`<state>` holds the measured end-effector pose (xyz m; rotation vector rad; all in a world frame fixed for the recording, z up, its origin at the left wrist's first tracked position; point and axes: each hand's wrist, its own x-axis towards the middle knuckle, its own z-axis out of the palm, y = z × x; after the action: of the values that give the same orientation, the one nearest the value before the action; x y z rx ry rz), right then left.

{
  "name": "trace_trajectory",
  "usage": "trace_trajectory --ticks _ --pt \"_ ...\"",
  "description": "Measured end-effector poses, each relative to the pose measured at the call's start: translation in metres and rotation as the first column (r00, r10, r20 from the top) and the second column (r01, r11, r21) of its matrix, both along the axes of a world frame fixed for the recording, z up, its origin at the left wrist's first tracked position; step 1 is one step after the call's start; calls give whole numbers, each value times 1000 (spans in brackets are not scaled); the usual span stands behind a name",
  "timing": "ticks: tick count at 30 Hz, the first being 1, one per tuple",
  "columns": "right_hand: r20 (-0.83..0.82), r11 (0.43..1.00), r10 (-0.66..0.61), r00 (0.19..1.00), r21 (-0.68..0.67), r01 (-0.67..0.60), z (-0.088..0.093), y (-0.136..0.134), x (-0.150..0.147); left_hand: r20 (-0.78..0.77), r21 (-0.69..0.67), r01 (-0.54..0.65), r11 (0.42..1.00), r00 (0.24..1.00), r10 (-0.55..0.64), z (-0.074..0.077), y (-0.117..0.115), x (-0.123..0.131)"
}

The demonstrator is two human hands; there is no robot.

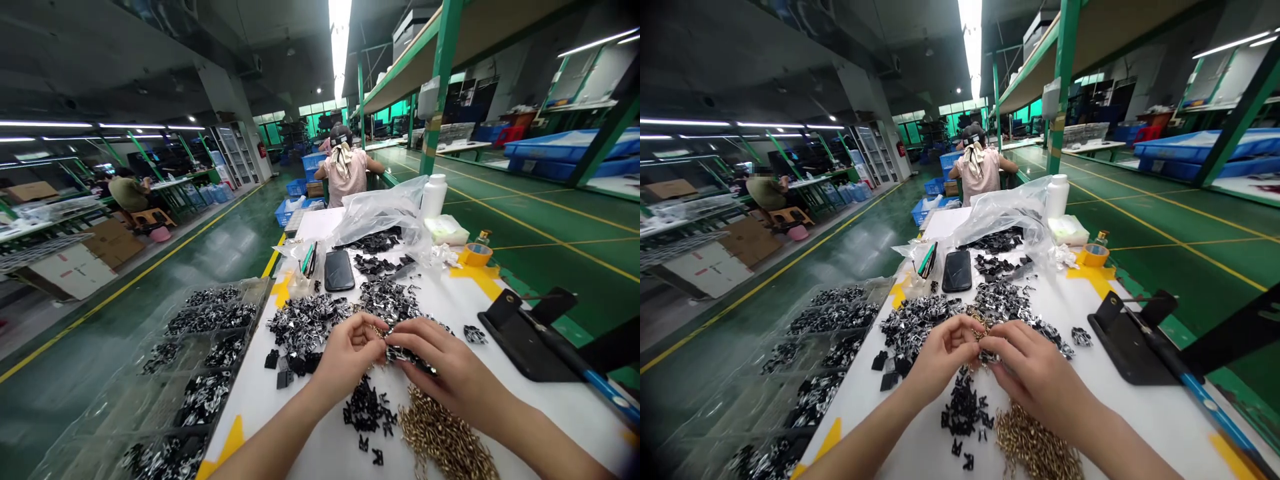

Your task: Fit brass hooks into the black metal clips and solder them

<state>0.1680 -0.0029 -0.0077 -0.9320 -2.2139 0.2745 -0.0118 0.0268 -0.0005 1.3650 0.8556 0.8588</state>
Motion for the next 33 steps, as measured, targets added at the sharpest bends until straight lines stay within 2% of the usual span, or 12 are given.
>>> trace_trajectory --ticks 3,5,7,11,13,15,19,22,25,27,30,33 --pt "-93 998 -36 995 -46 32 1 0 2 13 83 1 997 1000 -2 1 -1 -1" --pt "-162 992 -67 984 -112 50 0 0 3 -58 260 -21 965 998 37 0 -2 -2" --pt "-230 975 -93 969 -220 41 1 -1 4 -114 499 -47 866 986 120 -1 -4 -4" --pt "-410 865 -69 909 -479 -151 6 -2 4 -101 839 -16 544 977 185 -2 -7 -6" --pt "-508 773 -25 861 -557 -306 7 -1 3 -122 888 37 458 980 158 -1 -8 -7" --pt "-588 671 -7 809 -603 -432 6 1 2 -154 898 85 431 980 126 1 -9 -8" --pt "-641 561 -10 768 -639 -526 2 7 2 -197 891 142 431 977 84 5 -10 -8" --pt "-556 589 31 831 -661 -465 10 10 12 -194 869 133 477 978 82 6 -10 -8" --pt "-297 774 -19 955 -608 -173 31 6 39 -179 839 97 536 978 103 5 -10 -7" --pt "-91 878 -197 976 -459 134 44 -1 66 -153 824 59 563 981 120 3 -10 -6" --pt "205 853 -464 862 -158 497 41 -16 113 -116 769 10 640 985 124 0 -12 -3" --pt "482 825 -535 694 124 551 14 -35 157 -127 640 -10 768 985 119 0 -14 -1"
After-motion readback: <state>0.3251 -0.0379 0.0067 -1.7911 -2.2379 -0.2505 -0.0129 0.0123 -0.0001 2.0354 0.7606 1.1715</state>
